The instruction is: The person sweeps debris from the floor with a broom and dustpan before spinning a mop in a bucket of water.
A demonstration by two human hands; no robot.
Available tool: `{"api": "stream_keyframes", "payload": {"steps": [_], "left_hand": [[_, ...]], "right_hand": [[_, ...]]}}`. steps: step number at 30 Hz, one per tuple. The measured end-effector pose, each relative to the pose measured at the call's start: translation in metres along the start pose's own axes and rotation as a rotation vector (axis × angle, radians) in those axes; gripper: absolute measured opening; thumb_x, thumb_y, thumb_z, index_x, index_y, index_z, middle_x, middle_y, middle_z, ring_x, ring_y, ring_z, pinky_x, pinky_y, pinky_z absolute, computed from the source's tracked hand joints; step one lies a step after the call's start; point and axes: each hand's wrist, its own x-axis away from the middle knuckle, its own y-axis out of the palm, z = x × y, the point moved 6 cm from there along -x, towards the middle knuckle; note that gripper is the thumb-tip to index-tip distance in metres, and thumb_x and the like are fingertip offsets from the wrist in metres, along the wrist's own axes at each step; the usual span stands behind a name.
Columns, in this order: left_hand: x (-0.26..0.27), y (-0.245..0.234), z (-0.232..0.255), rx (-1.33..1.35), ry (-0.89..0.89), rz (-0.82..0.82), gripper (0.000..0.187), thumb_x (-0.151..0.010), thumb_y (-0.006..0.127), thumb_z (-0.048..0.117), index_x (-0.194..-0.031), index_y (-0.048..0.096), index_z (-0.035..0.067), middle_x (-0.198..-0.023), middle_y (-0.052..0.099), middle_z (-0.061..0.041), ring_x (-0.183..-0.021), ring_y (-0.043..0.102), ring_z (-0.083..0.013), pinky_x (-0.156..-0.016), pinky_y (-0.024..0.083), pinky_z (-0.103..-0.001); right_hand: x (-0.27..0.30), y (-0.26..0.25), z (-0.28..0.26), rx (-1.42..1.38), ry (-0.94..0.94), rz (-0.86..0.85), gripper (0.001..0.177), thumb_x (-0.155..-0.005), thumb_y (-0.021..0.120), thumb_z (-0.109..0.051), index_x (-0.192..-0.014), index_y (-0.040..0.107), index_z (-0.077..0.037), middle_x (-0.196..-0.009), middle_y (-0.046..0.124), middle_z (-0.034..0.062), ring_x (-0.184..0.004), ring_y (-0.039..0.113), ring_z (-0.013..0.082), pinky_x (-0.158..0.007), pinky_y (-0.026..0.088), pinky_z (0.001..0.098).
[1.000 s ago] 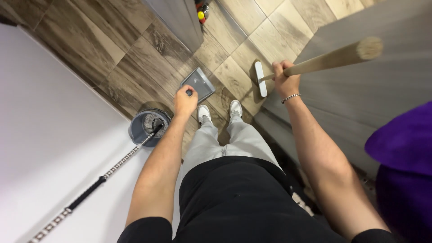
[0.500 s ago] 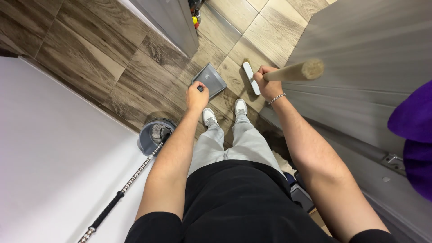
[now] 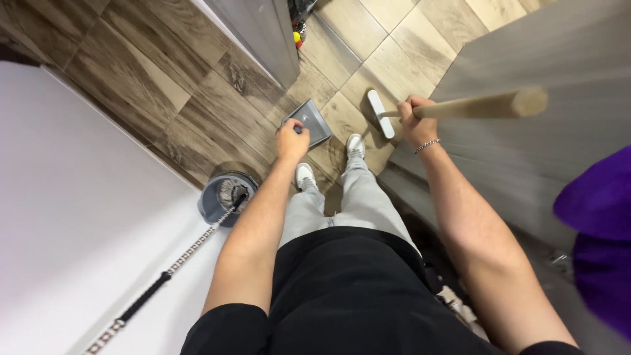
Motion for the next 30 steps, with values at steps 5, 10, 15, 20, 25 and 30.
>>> {"api": "stream_keyframes", "payload": {"steps": [5,10,15,20,25,30], "left_hand": [[-0.005,0.013,-0.012,-0.012,-0.084,0.002,0.023,-0.090,0.060,0.034,-0.109,0.070,0.027,-0.115,0.073,-0.008,-0.116,0.069,-0.0322,-0.100,0.056,-0.045],[0.006,0.023,-0.011,0.016,-0.143,-0.056,0.027,-0.092,0.058,0.032,-0.115,0.071,0.026,-0.120,0.074,-0.009,-0.120,0.067,-0.0323,-0.101,0.055,-0.045],[-0.007,0.033,-0.022,-0.011,-0.134,-0.110,0.034,-0.093,0.059,0.036,-0.124,0.070,0.029,-0.126,0.072,-0.006,-0.125,0.065,-0.0285,-0.105,0.053,-0.044],[0.021,0.007,-0.017,0.026,-0.142,-0.147,0.035,-0.096,0.057,0.034,-0.128,0.069,0.026,-0.131,0.070,-0.011,-0.127,0.064,-0.0323,-0.104,0.054,-0.046],[0.022,-0.002,-0.012,0.011,-0.121,-0.160,0.038,-0.096,0.058,0.034,-0.132,0.066,0.025,-0.131,0.069,-0.013,-0.127,0.064,-0.0328,-0.104,0.054,-0.047],[0.017,0.013,-0.020,-0.001,-0.112,-0.203,0.036,-0.097,0.055,0.040,-0.130,0.066,0.031,-0.134,0.067,-0.010,-0.130,0.062,-0.0315,-0.109,0.051,-0.044]], "right_hand": [[-0.036,-0.011,0.007,-0.023,0.018,-0.111,0.027,-0.090,0.060,-0.017,-0.063,0.054,-0.013,-0.052,0.054,0.0028,-0.054,0.055,0.0147,-0.052,0.040,0.0273],[-0.050,-0.010,0.025,-0.075,0.098,-0.160,0.023,-0.089,0.058,-0.017,-0.066,0.059,-0.016,-0.054,0.057,0.0011,-0.055,0.059,0.0150,-0.055,0.045,0.0278],[-0.053,0.003,0.021,-0.027,0.089,-0.192,0.022,-0.090,0.058,-0.016,-0.068,0.061,-0.016,-0.057,0.060,0.0019,-0.059,0.062,0.0161,-0.059,0.047,0.0297],[-0.032,0.007,0.025,-0.020,0.118,-0.211,0.021,-0.090,0.055,-0.017,-0.069,0.061,-0.016,-0.059,0.059,0.0022,-0.061,0.060,0.0168,-0.060,0.047,0.0316],[-0.027,0.009,0.021,-0.041,0.113,-0.180,0.022,-0.089,0.057,-0.012,-0.068,0.059,-0.019,-0.061,0.059,0.0009,-0.062,0.061,0.0163,-0.059,0.045,0.0298],[-0.028,0.024,0.030,-0.051,0.043,-0.203,0.025,-0.088,0.058,-0.010,-0.064,0.059,-0.016,-0.058,0.060,0.0031,-0.060,0.063,0.0169,-0.058,0.046,0.0285]]}}
